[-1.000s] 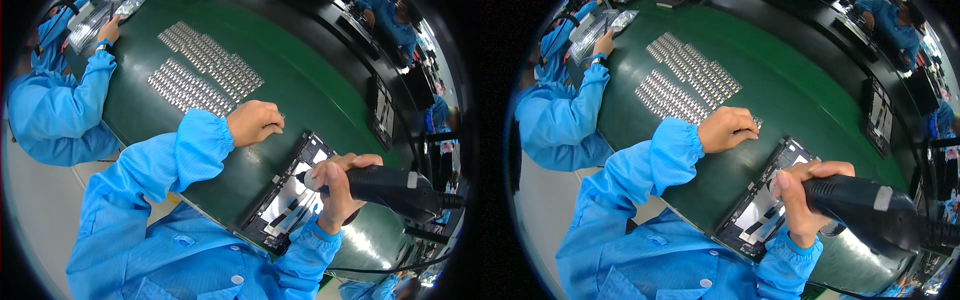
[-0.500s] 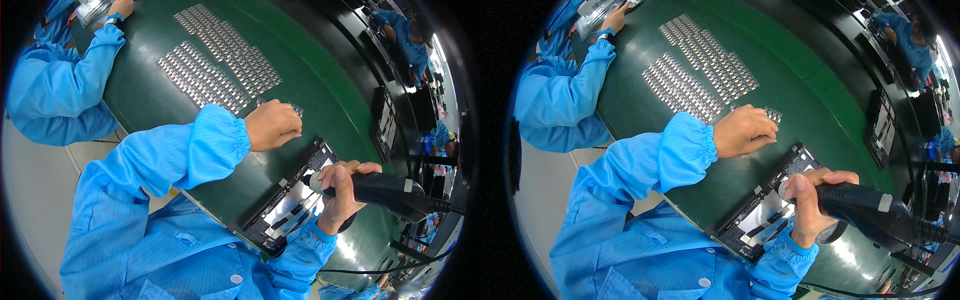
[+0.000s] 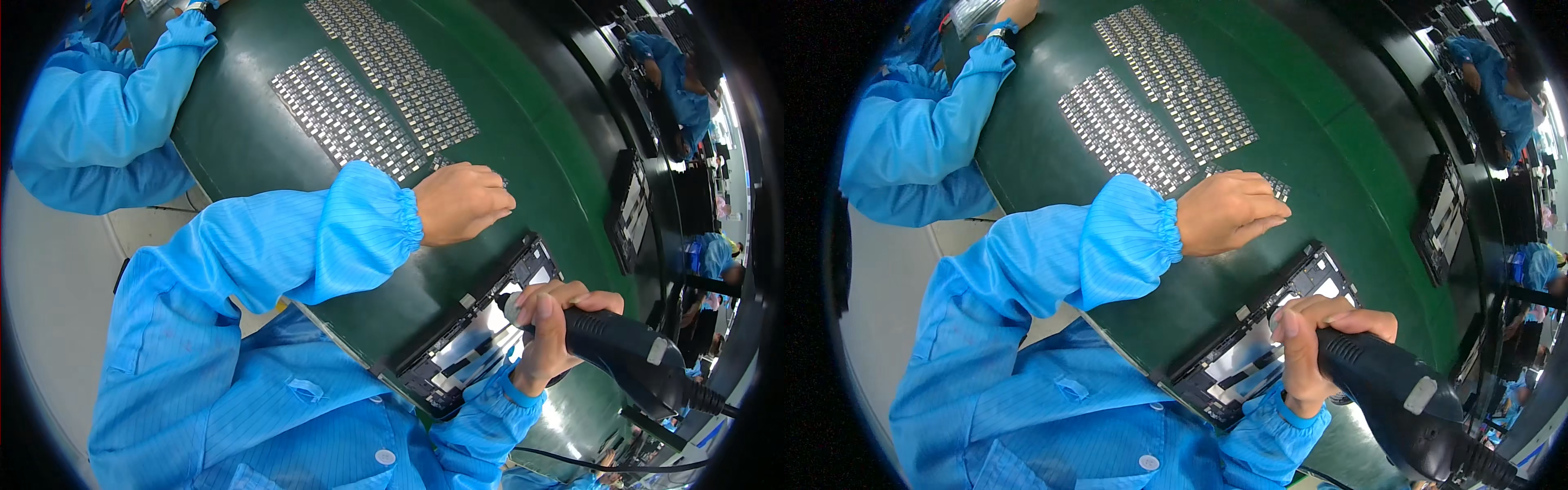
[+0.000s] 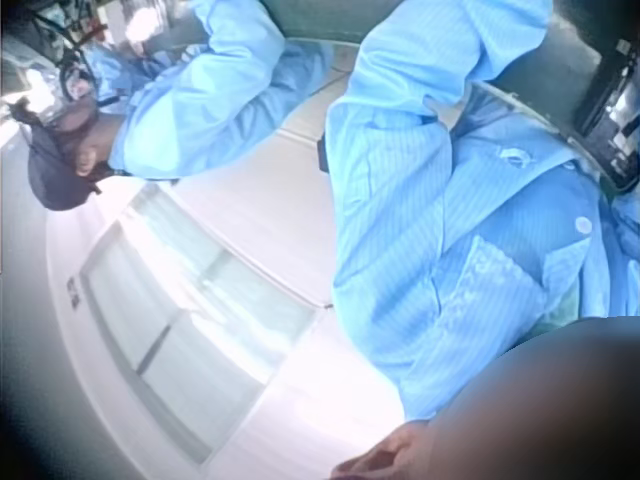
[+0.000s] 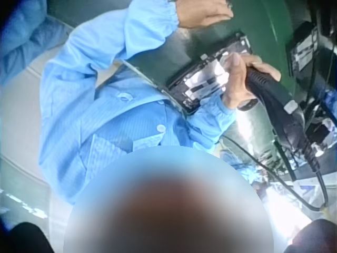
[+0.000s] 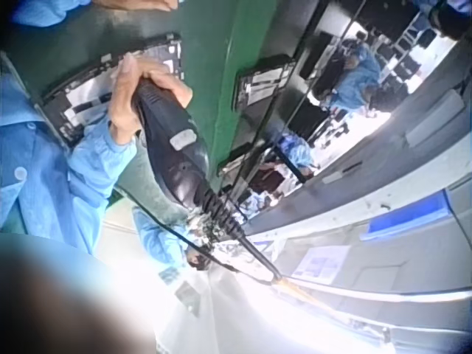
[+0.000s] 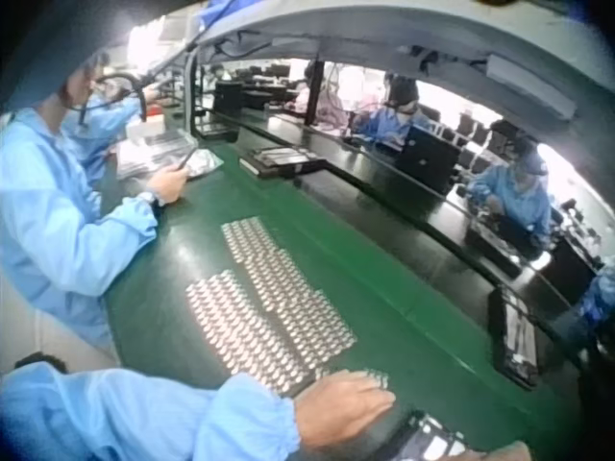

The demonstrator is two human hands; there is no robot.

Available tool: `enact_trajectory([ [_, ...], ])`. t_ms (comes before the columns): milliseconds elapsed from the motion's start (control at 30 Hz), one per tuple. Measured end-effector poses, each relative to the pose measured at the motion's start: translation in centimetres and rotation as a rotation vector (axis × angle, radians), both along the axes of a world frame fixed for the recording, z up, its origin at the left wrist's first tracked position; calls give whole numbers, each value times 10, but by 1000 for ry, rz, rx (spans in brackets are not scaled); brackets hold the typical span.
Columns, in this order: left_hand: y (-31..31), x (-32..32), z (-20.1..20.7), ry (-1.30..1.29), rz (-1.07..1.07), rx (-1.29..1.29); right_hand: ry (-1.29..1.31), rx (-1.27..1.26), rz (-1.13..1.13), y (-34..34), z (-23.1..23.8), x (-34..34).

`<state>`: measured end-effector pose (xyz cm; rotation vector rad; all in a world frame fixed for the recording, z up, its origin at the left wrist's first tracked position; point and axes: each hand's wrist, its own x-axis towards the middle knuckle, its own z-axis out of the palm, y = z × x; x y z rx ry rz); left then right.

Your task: The person uses a handheld heat gun to apply heat to a rectangular electronic chassis on a green workbench. They repeatedly pick up small metallic components from a tray and place them into specific slots on the chassis, using the heat gun to secure them. The process is repeated for multiple components throughout the clip.

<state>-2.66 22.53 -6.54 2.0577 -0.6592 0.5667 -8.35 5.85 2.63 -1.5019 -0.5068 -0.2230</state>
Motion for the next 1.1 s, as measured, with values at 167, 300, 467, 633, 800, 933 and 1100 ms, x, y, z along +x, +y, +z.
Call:
enact_trajectory([
  [167,1,-4,7,121,-42,-123,2,21,24,1,-3,1],
  [300,1,0,-1,119,-91,-158,-9,13,16,2,-3,3],
  [467,1,2,-1,196,-119,-161,12,16,-5,3,1,2],
  [633,2,1,0,238,-119,-192,34,66,6,1,-2,2],
  [800,2,2,-1,223,-142,-175,76,83,4,3,2,2],
  [933,2,3,-9,185,-152,-67,78,78,-11,0,0,2],
  [1100,2,2,-11,162,-189,-31,76,129,-126,-1,4,6],
])
